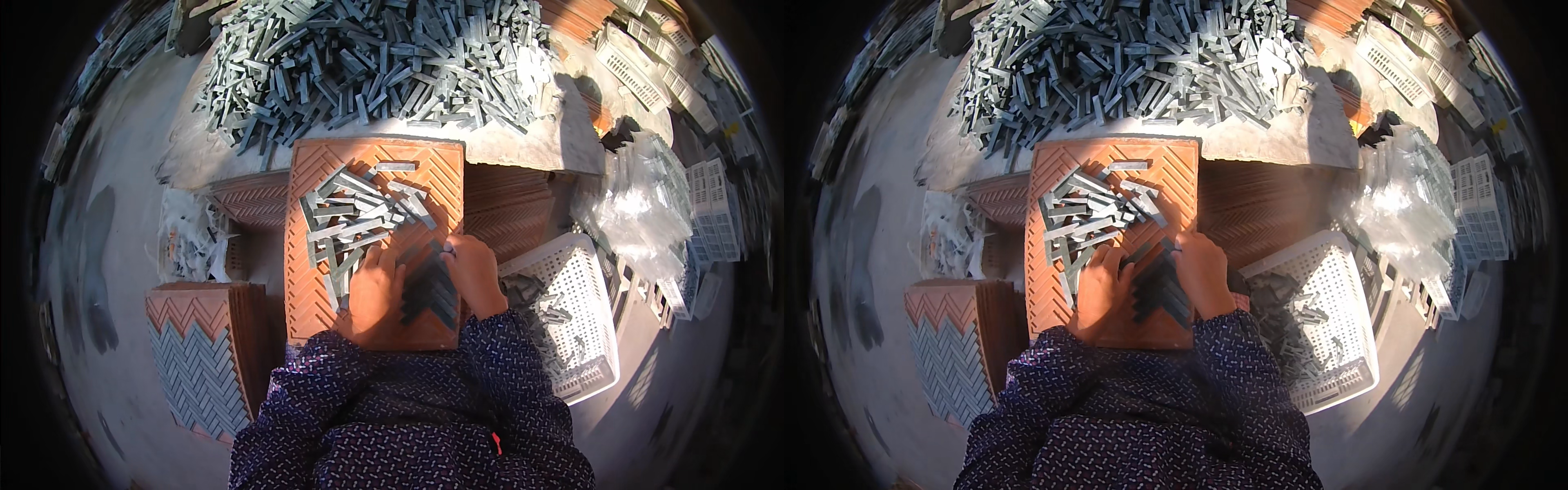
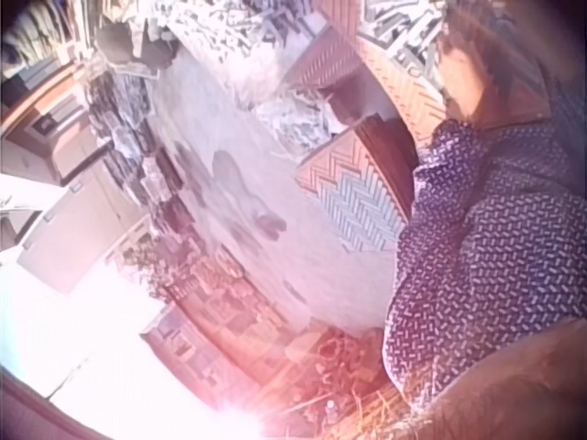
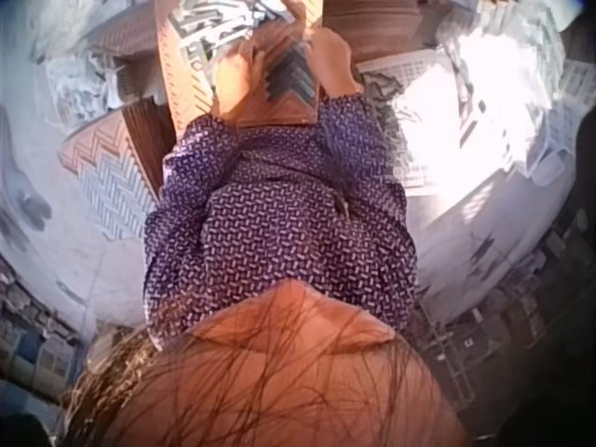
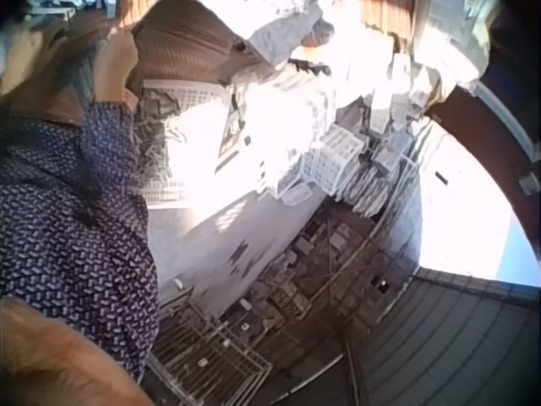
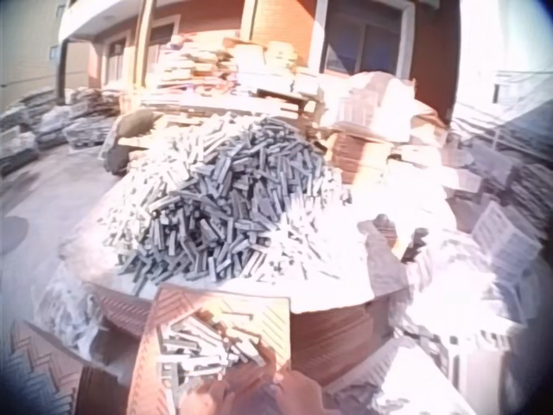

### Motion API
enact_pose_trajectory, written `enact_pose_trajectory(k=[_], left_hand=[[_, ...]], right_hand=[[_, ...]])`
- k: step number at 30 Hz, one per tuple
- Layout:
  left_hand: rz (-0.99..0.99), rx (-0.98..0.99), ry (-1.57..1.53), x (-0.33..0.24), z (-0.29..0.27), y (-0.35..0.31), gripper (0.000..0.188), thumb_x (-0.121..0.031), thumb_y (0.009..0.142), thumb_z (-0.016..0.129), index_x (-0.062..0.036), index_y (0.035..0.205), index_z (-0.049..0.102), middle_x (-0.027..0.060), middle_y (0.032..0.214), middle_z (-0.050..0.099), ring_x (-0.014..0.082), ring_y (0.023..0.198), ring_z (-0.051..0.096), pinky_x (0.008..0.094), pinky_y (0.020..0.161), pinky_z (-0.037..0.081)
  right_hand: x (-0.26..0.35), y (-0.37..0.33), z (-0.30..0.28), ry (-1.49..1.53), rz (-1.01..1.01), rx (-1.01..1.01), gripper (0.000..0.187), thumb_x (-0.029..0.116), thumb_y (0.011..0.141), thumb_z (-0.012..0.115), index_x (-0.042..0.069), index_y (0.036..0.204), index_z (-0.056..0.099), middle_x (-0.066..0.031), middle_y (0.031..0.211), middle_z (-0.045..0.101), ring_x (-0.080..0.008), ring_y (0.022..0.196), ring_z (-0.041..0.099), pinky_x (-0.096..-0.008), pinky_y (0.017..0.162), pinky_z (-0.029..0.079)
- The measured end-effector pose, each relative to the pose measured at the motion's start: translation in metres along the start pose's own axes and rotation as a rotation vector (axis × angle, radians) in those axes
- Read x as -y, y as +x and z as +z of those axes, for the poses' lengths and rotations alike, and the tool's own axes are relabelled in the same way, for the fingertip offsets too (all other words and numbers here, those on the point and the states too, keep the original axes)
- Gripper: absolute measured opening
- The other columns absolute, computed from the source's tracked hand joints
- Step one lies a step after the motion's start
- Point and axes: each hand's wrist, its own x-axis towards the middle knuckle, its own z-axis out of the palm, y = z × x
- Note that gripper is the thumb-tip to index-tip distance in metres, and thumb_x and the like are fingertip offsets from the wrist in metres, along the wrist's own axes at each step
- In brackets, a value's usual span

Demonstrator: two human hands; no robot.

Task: The person arranges small rectangular tiles into a herringbone pattern on a flat board. They pick tiles from a nearby pile and place them one by one, occasionally adjusting positions to maintain alignment.

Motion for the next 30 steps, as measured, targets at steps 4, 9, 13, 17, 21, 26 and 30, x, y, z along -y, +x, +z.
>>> enact_pose_trajectory(k=[4,9,13,17,21,26,30], left_hand=[[-0.056,0.052,-0.021,-0.002,0.008,-0.004,0.023,-0.006,0.075,0.067,-0.0036,0.096,0.057,0.0170,0.089,0.059,0.0383,0.079,0.060,0.0450,0.066,0.050],[-0.028,0.078,-0.024,0.005,0.016,-0.007,0.024,-0.008,0.077,0.066,-0.0039,0.098,0.055,0.0189,0.095,0.058,0.0398,0.079,0.060,0.0477,0.066,0.050],[-0.060,0.057,-0.051,0.002,0.018,-0.002,0.025,-0.006,0.072,0.070,-0.0048,0.094,0.059,0.0152,0.088,0.060,0.0378,0.078,0.061,0.0437,0.064,0.049],[-0.075,0.096,-0.048,0.002,0.020,0.002,0.023,-0.008,0.074,0.068,-0.0041,0.094,0.057,0.0166,0.094,0.060,0.0389,0.079,0.061,0.0456,0.065,0.050],[-0.093,0.076,-0.048,-0.001,0.019,0.004,0.023,-0.009,0.071,0.072,-0.0063,0.090,0.059,0.0122,0.087,0.061,0.0363,0.076,0.062,0.0430,0.063,0.049],[-0.117,0.069,0.033,-0.007,0.019,0.005,0.020,-0.010,0.071,0.072,-0.0063,0.086,0.059,0.0117,0.085,0.061,0.0354,0.074,0.062,0.0424,0.062,0.049],[-0.118,0.088,-0.013,-0.001,0.022,0.010,0.021,-0.010,0.071,0.072,-0.0060,0.086,0.058,0.0120,0.084,0.062,0.0354,0.073,0.061,0.0420,0.062,0.048]], right_hand=[[0.011,0.001,-0.005,-0.036,0.078,0.007,0.013,0.015,0.077,0.067,0.005,0.084,0.061,-0.0137,0.081,0.062,-0.0329,0.077,0.062,-0.0421,0.066,0.049],[0.013,0.001,-0.006,-0.077,0.083,-0.032,0.014,0.015,0.075,0.068,0.005,0.084,0.062,-0.0142,0.081,0.063,-0.0324,0.075,0.063,-0.0417,0.065,0.049],[-0.001,0.006,-0.003,0.052,0.103,0.048,0.016,0.014,0.075,0.069,0.004,0.085,0.063,-0.0141,0.078,0.065,-0.0305,0.073,0.064,-0.0389,0.065,0.049],[-0.002,0.006,-0.012,0.208,0.128,0.044,0.016,0.013,0.075,0.070,0.004,0.088,0.065,-0.0138,0.078,0.065,-0.0279,0.071,0.064,-0.0355,0.064,0.050],[-0.005,0.014,-0.012,0.167,0.027,-0.076,0.020,0.013,0.076,0.070,0.003,0.092,0.065,-0.0139,0.081,0.066,-0.0274,0.073,0.065,-0.0342,0.064,0.050],[0.010,0.030,0.008,0.313,-0.066,-0.239,0.024,0.014,0.075,0.069,0.004,0.096,0.062,-0.0156,0.088,0.063,-0.0333,0.079,0.062,-0.0397,0.068,0.050],[0.004,0.043,0.018,0.265,-0.079,-0.225,0.020,0.009,0.075,0.066,0.003,0.094,0.062,-0.0149,0.084,0.063,-0.0315,0.074,0.063,-0.0380,0.065,0.050]])
